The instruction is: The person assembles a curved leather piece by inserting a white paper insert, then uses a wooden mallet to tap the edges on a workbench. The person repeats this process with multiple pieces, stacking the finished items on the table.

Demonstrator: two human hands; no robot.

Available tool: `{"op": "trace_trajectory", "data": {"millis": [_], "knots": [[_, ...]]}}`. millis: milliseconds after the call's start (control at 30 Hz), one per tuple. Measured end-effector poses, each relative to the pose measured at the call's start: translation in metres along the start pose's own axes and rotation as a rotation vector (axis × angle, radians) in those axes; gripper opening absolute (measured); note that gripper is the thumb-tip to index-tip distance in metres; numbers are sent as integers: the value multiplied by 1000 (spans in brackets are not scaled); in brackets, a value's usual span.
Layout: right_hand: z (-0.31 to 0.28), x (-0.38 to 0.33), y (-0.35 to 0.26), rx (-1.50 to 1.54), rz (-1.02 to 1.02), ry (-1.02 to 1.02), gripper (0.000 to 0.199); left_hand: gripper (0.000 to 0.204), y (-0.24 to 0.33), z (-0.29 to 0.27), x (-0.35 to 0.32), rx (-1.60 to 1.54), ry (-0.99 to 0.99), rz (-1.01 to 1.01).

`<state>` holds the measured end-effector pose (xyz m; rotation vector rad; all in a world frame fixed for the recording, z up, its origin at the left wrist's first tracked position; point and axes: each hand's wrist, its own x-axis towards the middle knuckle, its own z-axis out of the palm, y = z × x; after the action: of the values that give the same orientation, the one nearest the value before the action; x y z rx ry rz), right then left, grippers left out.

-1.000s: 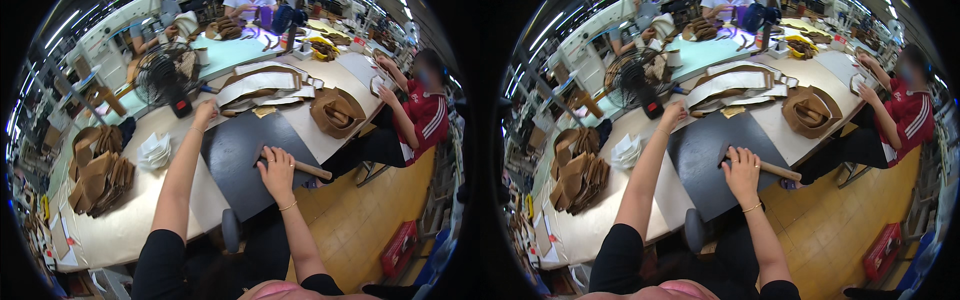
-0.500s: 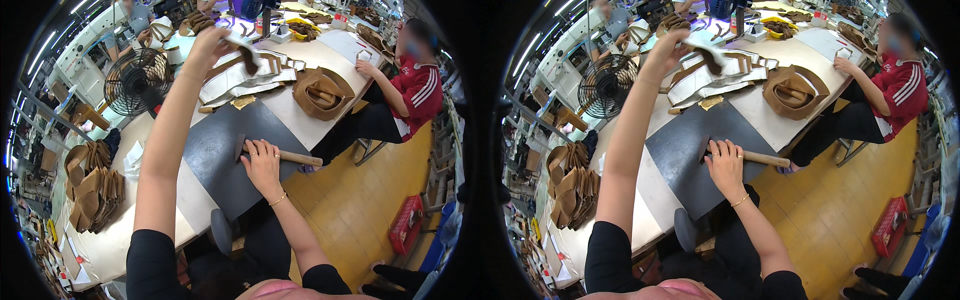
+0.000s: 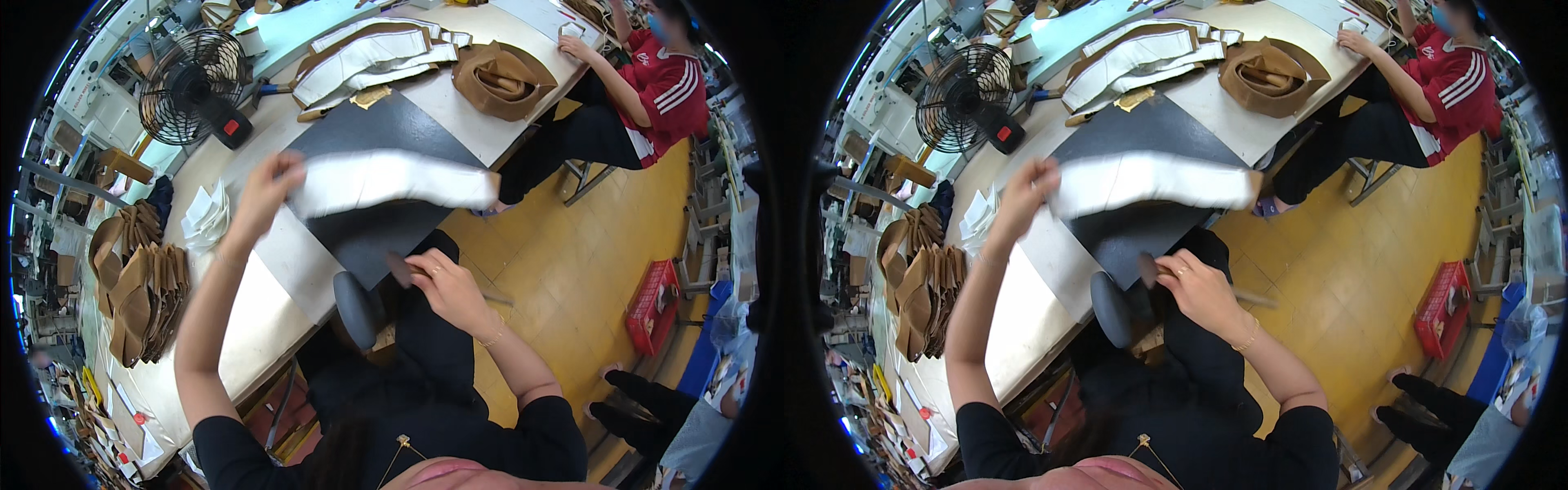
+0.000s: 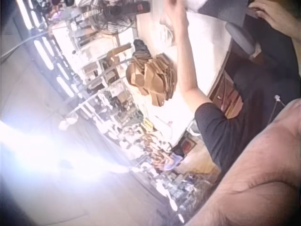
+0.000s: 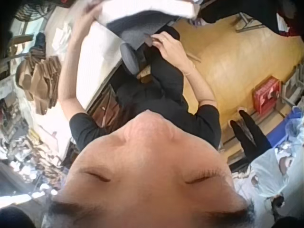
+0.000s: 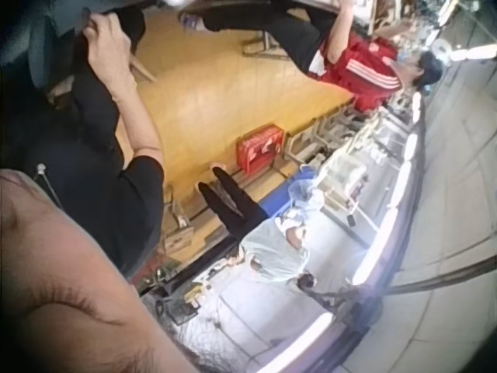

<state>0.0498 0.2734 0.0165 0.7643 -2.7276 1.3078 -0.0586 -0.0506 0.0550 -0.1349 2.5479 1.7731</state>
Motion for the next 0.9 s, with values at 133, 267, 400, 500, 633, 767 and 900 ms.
{"op": "trace_trajectory", "data": {"millis": [133, 267, 400, 500, 633, 767, 900], "knots": [[-27, -36, 14, 239, 304, 73, 16, 22, -76, -10, -64, -119, 3, -218], [-37, -31, 41, 434, 515, 333, 24, 26, -80, -19, -84, -203, 83, -225], [-19, 2, 70, 660, 648, 537, 32, 36, -76, -14, -87, -223, 23, -338], [0, 16, 79, 912, 743, 513, 35, 39, -72, -15, -86, -168, 7, -312], [-24, 36, 57, 664, 516, 603, 29, 29, -66, -30, -90, -113, 107, -120], [-68, 86, 72, 270, 467, 418, 33, 26, -51, -18, -87, -26, 104, -108], [-75, 112, 76, -193, 255, 539, 37, 25, -30, 2, -77, 530, 126, 185]]}}
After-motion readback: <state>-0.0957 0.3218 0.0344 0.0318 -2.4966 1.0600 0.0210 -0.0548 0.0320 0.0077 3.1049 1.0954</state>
